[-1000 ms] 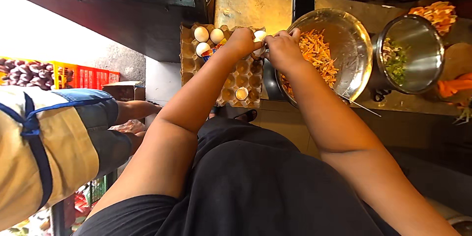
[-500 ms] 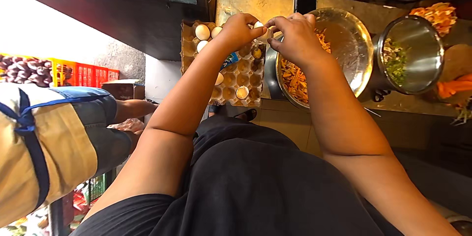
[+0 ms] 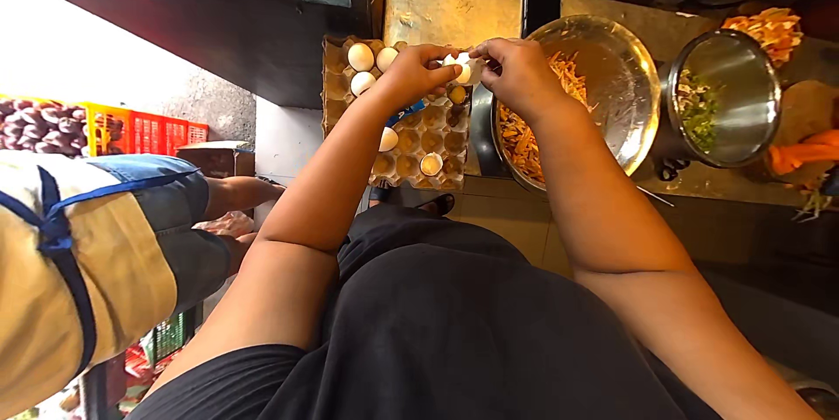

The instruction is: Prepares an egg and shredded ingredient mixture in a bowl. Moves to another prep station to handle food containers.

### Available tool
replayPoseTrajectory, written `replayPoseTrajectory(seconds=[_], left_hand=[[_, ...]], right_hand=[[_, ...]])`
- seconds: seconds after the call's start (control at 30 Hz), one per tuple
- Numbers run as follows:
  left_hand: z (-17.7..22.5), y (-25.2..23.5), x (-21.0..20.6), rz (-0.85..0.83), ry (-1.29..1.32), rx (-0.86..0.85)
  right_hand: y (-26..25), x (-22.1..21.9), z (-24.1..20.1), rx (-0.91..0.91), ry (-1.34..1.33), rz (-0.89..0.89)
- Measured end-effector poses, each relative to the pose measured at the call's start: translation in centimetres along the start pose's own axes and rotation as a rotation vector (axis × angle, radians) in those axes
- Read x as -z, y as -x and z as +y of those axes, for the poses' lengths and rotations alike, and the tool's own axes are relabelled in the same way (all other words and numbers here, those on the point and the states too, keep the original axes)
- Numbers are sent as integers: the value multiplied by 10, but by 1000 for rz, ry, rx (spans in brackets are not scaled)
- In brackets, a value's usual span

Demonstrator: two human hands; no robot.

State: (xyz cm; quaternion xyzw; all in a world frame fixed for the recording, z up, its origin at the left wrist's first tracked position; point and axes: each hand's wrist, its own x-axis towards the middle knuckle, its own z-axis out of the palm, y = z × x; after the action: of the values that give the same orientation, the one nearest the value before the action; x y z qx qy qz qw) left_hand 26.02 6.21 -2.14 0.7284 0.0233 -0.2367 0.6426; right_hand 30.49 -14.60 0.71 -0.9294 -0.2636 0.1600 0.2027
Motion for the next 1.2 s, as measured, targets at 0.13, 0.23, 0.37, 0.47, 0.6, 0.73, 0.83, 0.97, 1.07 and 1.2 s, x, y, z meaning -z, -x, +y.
replayPoseTrajectory(seconds=[0.13,0.23,0.37,0.47,0.6,0.73,0.83,0.97,1.07,1.2], left_hand=[[-6,8,0,13,-62,-23],[-14,13,1,60,-215,-69],[-28,18,0,160,-386,-151],[-37,21,0,188,-381,-161],[-45,32,0,89,-248,-193],[-54,49,-9,14,-258,-208],[-67,57,-17,24,-329,-228],[-72,62,-26,24,-444,-245],[-73,62,-33,19,-547,-278],[-72,68,-37,13,-583,-279]], right_hand=[[0,-5,4,-23,15,37],[2,-6,1,-54,64,106],[4,-5,-3,-90,115,146],[6,1,-8,-161,80,155],[18,10,-8,-279,-63,76],[41,6,-12,-338,-212,9],[58,3,-14,-360,-304,-21],[72,10,-22,-394,-412,-120],[63,10,-23,-383,-302,-92],[26,0,-30,-372,122,-15]])
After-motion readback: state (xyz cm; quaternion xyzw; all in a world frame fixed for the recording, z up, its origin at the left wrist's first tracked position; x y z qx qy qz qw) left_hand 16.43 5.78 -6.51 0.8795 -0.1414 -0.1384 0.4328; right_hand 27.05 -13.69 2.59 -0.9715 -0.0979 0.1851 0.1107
